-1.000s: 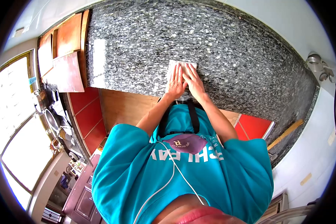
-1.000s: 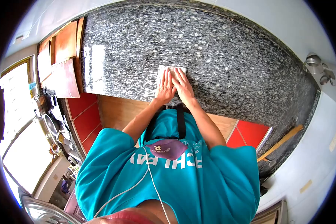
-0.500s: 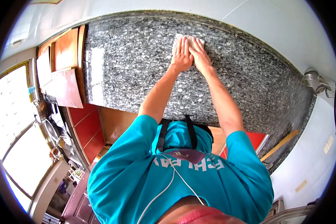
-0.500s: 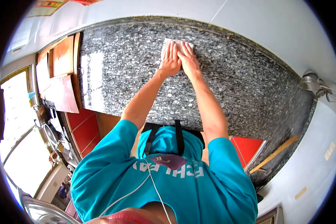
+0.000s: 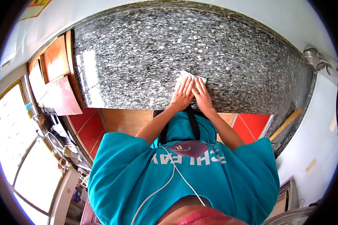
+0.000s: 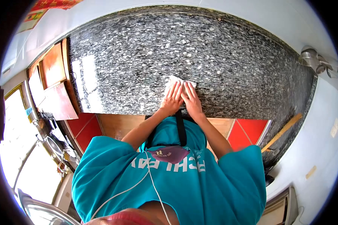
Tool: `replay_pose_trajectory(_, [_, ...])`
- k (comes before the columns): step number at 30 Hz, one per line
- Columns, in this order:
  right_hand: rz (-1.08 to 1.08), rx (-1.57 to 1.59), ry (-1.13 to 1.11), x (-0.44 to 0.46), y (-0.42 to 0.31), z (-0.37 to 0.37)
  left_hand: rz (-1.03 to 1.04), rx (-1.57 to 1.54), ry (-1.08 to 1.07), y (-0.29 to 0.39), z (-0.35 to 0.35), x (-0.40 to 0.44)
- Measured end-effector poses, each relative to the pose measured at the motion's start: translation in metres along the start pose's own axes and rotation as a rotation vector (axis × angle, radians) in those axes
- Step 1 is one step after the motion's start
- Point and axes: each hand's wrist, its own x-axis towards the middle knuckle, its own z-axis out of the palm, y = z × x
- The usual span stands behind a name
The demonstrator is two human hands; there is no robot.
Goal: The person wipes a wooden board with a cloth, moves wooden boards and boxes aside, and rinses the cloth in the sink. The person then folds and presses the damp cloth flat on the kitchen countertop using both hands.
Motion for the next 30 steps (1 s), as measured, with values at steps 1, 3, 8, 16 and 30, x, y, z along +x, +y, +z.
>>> replay_pose_trajectory(1, [-0.011, 0.011, 0.005, 0.0, 0.003, -0.001, -0.004, 0.012, 0.003, 0.0, 0.001, 0.002])
replay_pose_trajectory(3, [-0.019, 0.009, 0.037, 0.013, 0.016, -0.002, 0.023, 0.035, 0.063, -0.006, 0.0, 0.015])
replay_pose_trajectory(8, [0.063, -0.073, 0.157, 0.094, 0.051, -0.012, -0.007, 0.291, 0.13, -0.033, -0.019, 0.104])
replay_pose_trajectory(16, [0.138, -0.051, 0.174, -0.033, -0.008, 0.019, 0.186, 0.105, 0.134, 0.003, 0.02, -0.006])
replay_pose_trajectory(30, [0.09, -0.016, 0.196, -0.042, 0.047, -0.003, 0.092, 0.159, 0.005, 0.04, 0.034, 0.032])
